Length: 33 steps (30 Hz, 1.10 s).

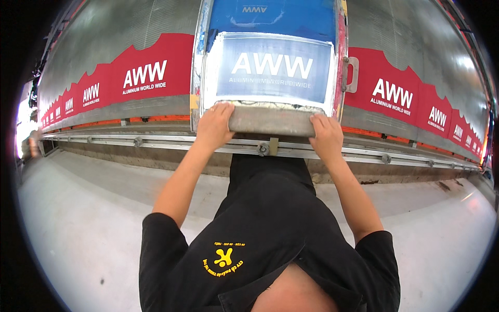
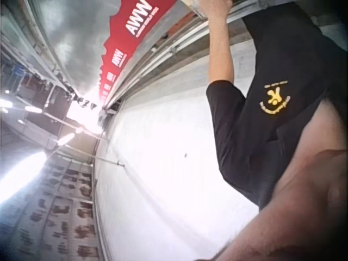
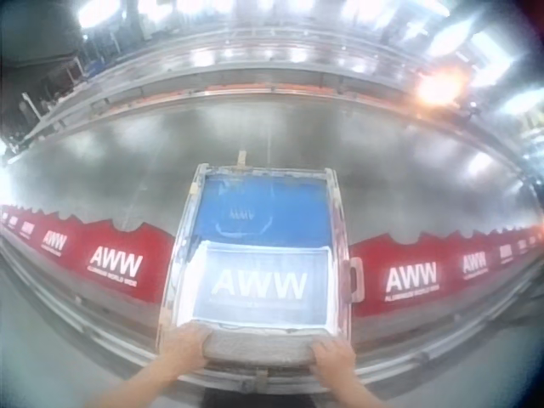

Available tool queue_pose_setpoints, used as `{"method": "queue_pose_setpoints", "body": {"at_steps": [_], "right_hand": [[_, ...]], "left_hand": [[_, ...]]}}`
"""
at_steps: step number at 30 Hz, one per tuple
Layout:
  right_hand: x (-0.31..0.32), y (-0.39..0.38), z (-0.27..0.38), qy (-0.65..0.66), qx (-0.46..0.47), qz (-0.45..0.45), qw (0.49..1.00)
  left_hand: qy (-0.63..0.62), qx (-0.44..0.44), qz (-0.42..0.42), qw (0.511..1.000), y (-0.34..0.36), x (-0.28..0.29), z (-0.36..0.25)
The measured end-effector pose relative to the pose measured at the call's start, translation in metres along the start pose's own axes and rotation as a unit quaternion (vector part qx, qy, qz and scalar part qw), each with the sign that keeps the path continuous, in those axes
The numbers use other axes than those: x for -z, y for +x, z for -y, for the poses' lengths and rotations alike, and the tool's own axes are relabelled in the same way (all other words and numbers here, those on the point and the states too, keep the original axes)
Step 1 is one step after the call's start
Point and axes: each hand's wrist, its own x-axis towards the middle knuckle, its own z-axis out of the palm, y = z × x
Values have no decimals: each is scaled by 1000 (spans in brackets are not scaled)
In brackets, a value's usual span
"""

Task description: The person repeatedly pulls a squeegee across a screen printing frame to transfer white ink onto a red banner with the AWW logo. The person maintains steady pressure and repositions the squeegee between passes to cover the logo area.

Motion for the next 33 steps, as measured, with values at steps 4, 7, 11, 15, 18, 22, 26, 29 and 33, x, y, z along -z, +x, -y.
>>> {"method": "queue_pose_setpoints", "body": {"at_steps": [4,7,11,15,18,22,26,29,33], "right_hand": [[21,-8,4,35,16,61,997],[39,28,-4,57,-3,103,993],[42,124,-39,-2,-4,78,997],[45,238,-71,-12,-91,132,987],[15,283,-103,49,-136,103,984],[-11,292,-108,-32,-134,74,988],[-16,286,-109,-15,-135,34,990],[-21,254,-105,-30,-62,-18,997],[-32,147,-65,2,6,-67,998]], "left_hand": [[-4,-8,53,999,-12,21,-5],[-8,-28,86,996,23,57,10],[9,-85,30,996,122,65,56],[49,-58,36,996,233,75,95],[63,-26,-5,998,287,54,108],[72,-24,26,997,304,46,112],[90,-27,2,996,303,47,109],[86,-39,-25,995,267,37,100],[34,-50,-17,998,155,13,77]]}}
